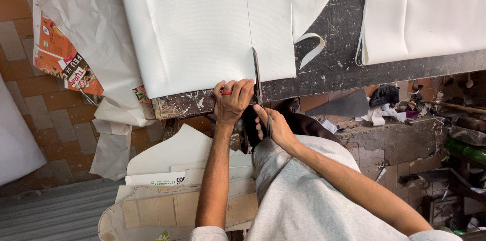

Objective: The person places a paper pattern on a large white sheet of fabric and traces its outline with a blue pen. Then, using large shears, the person cuts along the traced lines to separate the pattern piece from the main fabric.

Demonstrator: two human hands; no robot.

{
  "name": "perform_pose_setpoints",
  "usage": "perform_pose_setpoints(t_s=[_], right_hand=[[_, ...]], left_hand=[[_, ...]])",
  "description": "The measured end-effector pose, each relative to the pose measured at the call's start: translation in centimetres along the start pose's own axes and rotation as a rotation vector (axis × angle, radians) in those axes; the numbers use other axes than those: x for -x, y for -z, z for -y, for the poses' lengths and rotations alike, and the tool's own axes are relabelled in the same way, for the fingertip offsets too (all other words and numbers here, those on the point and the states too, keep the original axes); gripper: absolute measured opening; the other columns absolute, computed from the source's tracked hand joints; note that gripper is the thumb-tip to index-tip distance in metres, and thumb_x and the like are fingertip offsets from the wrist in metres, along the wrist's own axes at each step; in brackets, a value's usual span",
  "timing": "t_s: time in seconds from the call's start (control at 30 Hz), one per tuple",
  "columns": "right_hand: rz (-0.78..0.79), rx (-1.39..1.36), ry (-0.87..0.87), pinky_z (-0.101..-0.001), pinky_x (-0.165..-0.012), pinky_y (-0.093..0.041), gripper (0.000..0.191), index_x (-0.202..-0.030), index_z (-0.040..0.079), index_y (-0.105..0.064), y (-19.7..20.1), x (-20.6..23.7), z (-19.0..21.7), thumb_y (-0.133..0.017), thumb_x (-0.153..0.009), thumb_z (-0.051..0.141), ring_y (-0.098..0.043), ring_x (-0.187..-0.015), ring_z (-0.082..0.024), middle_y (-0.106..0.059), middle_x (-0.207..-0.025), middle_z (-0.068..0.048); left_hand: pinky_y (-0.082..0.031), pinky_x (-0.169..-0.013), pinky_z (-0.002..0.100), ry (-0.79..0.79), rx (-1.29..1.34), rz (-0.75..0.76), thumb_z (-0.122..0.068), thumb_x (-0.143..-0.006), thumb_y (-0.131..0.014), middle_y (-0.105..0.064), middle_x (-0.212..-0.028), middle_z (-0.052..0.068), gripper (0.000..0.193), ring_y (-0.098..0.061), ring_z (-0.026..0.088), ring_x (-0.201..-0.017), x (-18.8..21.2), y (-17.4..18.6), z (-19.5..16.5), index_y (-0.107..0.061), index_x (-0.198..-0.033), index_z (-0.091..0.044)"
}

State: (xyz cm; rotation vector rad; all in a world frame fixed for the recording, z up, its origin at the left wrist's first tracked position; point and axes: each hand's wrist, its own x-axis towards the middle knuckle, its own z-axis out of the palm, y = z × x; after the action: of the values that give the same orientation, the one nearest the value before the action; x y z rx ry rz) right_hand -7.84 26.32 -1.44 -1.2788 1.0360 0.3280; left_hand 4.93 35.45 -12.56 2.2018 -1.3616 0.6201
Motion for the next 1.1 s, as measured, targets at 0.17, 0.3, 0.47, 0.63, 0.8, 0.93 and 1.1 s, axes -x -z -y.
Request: perform_pose_setpoints(t_s=[0.17,0.3,0.47,0.63,0.8,0.93,1.1], right_hand=[[0.006,-0.012,-0.013,-0.0256,-0.052,-0.054,0.059,-0.088,0.007,-0.061,0.7,-1.6,1.1,-0.043,-0.097,0.063,-0.058,-0.052,-0.009,-0.056,-0.065,0.003],[0.032,-0.035,0.053,-0.026,-0.05,-0.052,0.057,-0.087,0.007,-0.06,0.7,-2.3,1.4,-0.046,-0.098,0.061,-0.056,-0.051,-0.009,-0.054,-0.063,0.003],[-0.002,0.061,0.09,-0.0257,-0.047,-0.052,0.056,-0.08,0.007,-0.057,0.4,-2.1,1.6,-0.048,-0.099,0.058,-0.056,-0.049,-0.009,-0.054,-0.059,0.002],[0.0,0.053,0.094,-0.0261,-0.045,-0.049,0.055,-0.078,0.006,-0.057,0.5,-1.7,1.9,-0.05,-0.098,0.057,-0.055,-0.047,-0.01,-0.053,-0.058,0.001],[0.014,0.021,0.078,-0.0255,-0.045,-0.05,0.055,-0.081,0.008,-0.058,0.6,-1.7,2.1,-0.049,-0.099,0.059,-0.056,-0.048,-0.01,-0.054,-0.062,0.001],[0.033,0.004,0.034,-0.0232,-0.048,-0.05,0.06,-0.084,0.01,-0.06,1.0,-2.8,2.8,-0.039,-0.098,0.064,-0.059,-0.05,-0.009,-0.057,-0.065,0.001],[0.024,-0.046,0.08,-0.0246,-0.045,-0.05,0.063,-0.081,0.009,-0.058,1.0,-4.3,3.6,-0.038,-0.099,0.065,-0.056,-0.047,-0.01,-0.056,-0.064,0.0]], left_hand=[[-0.036,-0.106,0.043,0.02,0.043,-0.004,-0.027,-0.096,-0.081,-0.062,-0.104,-0.008,0.025,-0.054,0.013,-0.1,-0.3,0.3,0.2,-0.067,-0.115,-0.018],[-0.037,-0.103,0.043,0.046,0.09,-0.008,-0.028,-0.097,-0.08,-0.062,-0.104,-0.007,0.025,-0.054,0.014,-0.098,-0.5,0.4,0.2,-0.065,-0.114,-0.017],[-0.038,-0.102,0.044,0.069,0.107,-0.017,-0.027,-0.098,-0.078,-0.063,-0.101,-0.006,0.022,-0.056,0.014,-0.097,-0.6,0.4,0.1,-0.065,-0.113,-0.016],[-0.039,-0.102,0.043,0.095,0.127,0.005,-0.024,-0.099,-0.078,-0.061,-0.096,-0.005,0.02,-0.056,0.014,-0.095,-0.7,0.5,0.0,-0.065,-0.112,-0.015],[-0.042,-0.099,0.043,0.105,0.135,-0.009,-0.022,-0.097,-0.078,-0.058,-0.093,-0.004,0.019,-0.057,0.016,-0.093,-0.9,0.5,0.0,-0.065,-0.109,-0.015],[-0.042,-0.099,0.043,0.113,0.158,-0.019,-0.024,-0.097,-0.078,-0.058,-0.093,-0.003,0.02,-0.057,0.017,-0.093,-1.0,0.6,0.0,-0.065,-0.109,-0.015],[-0.042,-0.097,0.042,0.15,0.23,-0.025,-0.022,-0.097,-0.077,-0.061,-0.094,-0.003,0.018,-0.057,0.017,-0.093,-1.0,0.9,0.1,-0.064,-0.106,-0.014]])
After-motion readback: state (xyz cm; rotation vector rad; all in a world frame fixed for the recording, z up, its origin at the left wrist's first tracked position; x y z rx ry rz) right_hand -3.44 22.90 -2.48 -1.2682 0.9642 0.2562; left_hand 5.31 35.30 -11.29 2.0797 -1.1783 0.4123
